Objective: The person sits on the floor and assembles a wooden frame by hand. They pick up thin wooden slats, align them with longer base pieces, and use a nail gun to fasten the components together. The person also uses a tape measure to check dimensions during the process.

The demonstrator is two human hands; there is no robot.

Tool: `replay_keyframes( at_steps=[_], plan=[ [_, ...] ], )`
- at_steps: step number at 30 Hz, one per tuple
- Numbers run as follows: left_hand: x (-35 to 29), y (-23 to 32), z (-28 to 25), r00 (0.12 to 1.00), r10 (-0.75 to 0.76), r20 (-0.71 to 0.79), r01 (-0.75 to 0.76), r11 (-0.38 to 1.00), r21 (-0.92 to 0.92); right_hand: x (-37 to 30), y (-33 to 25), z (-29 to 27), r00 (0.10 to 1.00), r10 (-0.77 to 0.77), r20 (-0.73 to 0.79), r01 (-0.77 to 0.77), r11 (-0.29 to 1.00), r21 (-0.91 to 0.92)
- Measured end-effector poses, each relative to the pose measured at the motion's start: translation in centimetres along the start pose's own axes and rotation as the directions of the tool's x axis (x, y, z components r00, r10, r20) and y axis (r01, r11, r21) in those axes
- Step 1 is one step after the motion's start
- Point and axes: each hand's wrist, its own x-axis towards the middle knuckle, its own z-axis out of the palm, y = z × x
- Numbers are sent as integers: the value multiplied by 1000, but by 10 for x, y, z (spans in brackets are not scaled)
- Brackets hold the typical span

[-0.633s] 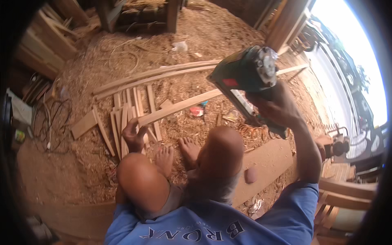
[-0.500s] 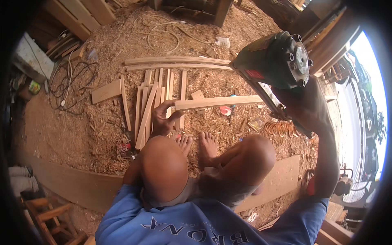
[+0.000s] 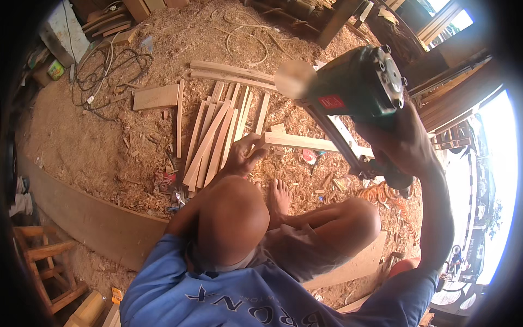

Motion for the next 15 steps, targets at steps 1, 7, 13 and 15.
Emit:
replay_keyframes(
  at_steps=[1,7,13,15],
  plan=[
    [1,-1,0,997,79,8,-79,996,46,4,-1,3,996,47,82,-48,999,9],
    [-1,-6,7,971,236,-30,-221,940,261,13,3,21,963,107,247,-84,991,-101],
    [-5,-6,7,975,219,-31,-185,887,423,17,14,27,927,134,351,-92,987,-134],
    [-5,-4,6,984,176,-14,-151,882,446,18,17,29,928,87,362,-42,991,-130]
  ],
)
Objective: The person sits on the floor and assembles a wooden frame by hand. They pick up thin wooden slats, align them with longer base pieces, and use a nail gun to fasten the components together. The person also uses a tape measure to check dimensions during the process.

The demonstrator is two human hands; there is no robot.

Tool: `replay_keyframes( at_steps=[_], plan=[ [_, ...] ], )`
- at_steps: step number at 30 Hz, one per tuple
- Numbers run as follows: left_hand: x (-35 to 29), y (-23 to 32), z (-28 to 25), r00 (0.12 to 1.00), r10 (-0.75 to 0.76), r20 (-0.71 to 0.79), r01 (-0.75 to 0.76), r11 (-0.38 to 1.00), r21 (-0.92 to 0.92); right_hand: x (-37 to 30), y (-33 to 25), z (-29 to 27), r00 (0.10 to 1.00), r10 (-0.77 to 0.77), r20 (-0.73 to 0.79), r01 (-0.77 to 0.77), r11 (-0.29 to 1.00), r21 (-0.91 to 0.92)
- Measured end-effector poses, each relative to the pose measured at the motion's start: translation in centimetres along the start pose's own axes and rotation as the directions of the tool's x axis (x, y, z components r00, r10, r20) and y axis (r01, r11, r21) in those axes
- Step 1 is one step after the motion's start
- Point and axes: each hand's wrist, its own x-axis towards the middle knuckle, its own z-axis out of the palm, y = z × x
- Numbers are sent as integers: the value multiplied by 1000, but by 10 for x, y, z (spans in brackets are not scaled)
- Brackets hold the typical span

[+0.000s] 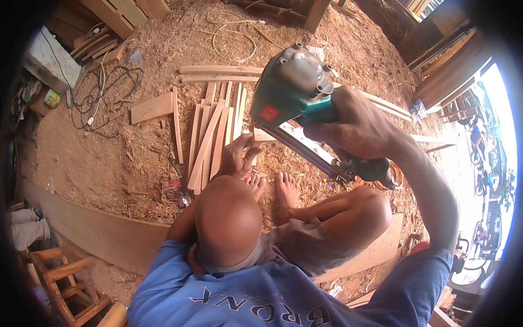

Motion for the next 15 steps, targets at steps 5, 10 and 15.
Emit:
replay_keyframes(
  at_steps=[5,10,15],
  plan=[
    [0,3,0,1000,-9,-15,8,999,-51,3,5,5,999,-43,-17,43,999,-31],
    [-2,7,0,999,-41,10,42,995,-86,4,7,4,996,53,66,-48,996,-75],
    [-3,9,0,999,-41,-1,40,995,-88,6,6,2,999,-33,40,35,998,-51]
  ],
)
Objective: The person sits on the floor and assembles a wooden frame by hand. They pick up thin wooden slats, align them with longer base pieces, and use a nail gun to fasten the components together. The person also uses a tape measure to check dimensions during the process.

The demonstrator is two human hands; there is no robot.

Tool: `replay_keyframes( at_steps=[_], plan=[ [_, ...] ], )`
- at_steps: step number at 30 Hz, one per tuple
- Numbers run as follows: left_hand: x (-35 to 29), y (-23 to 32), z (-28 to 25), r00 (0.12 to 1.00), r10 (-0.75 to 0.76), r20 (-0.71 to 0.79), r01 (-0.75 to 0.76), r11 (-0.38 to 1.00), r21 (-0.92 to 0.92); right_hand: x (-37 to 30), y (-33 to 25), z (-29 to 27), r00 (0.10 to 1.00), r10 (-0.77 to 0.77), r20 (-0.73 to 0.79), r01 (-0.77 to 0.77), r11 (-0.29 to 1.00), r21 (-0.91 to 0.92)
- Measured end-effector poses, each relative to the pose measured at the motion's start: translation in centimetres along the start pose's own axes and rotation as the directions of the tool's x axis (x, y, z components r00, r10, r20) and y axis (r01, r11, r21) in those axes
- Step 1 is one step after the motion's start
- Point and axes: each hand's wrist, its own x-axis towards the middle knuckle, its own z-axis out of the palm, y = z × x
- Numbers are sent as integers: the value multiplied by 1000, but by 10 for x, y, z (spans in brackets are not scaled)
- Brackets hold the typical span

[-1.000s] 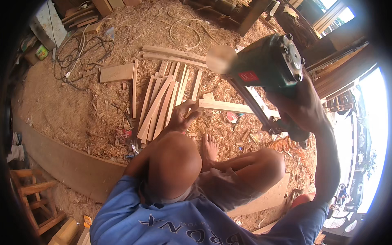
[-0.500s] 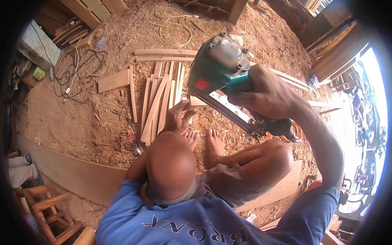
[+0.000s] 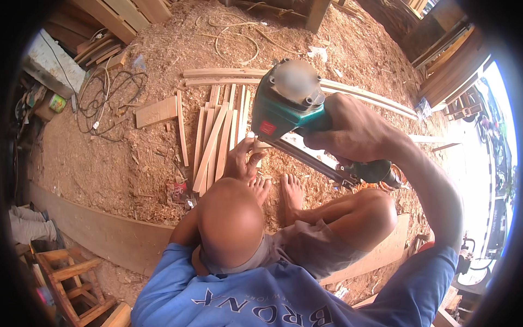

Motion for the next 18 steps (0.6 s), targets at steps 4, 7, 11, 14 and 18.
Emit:
replay_keyframes(
  at_steps=[4,7,11,14,18],
  plan=[
    [-1,-1,1,1000,8,3,-8,1000,14,0,-2,0,999,44,-33,-47,993,-110],
    [-2,-1,1,1000,-17,24,17,1000,10,-1,-4,-2,1000,24,-10,-24,999,-41],
    [-3,-2,1,999,-26,27,26,1000,-3,-3,-8,-4,987,154,46,-148,982,-114],
    [-3,-3,1,1000,-19,25,19,1000,7,-2,-13,-3,987,160,34,-154,978,-141],
    [-3,-6,-2,996,59,63,-60,998,19,-4,-20,-3,995,95,-11,-95,988,-119]
  ],
)
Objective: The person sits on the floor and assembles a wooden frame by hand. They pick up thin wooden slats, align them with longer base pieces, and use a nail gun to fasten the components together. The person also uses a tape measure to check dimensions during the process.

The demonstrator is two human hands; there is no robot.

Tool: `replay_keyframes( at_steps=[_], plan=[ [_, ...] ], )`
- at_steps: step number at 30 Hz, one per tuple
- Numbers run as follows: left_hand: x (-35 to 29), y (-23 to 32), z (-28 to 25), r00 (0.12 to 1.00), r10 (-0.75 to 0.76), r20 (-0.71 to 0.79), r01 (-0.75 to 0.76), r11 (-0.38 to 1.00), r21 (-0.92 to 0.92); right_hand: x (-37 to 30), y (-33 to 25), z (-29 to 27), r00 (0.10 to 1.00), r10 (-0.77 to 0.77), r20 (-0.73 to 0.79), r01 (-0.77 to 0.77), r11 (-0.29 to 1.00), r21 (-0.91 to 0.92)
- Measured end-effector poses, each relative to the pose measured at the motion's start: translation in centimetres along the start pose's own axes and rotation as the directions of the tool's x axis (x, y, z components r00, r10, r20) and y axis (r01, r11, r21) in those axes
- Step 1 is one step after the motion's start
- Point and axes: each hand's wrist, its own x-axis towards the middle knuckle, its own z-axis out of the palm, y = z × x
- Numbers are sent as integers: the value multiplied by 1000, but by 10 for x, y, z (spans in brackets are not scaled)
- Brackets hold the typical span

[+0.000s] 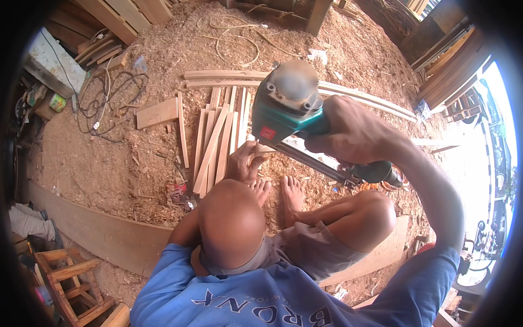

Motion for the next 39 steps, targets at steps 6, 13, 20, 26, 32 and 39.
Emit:
replay_keyframes(
  at_steps=[6,13,20,26,32,39],
  plan=[
    [-2,2,-1,1000,-23,-19,22,999,-39,-47,21,-30,956,98,-278,-40,978,207],
    [15,7,-7,995,-93,42,99,974,-206,-158,105,-16,596,481,-643,-424,869,256],
    [60,21,-14,988,-101,116,147,848,-510,-189,193,121,720,543,-433,-470,840,273],
    [73,32,-25,956,-127,264,180,966,-184,-142,245,270,616,743,-261,-649,667,366],
    [77,41,-30,951,27,308,-32,999,13,-99,249,343,590,676,-440,-601,733,320],
    [56,53,-36,951,-99,292,83,994,64,-55,258,377,638,731,-242,-679,682,273]
  ],
)
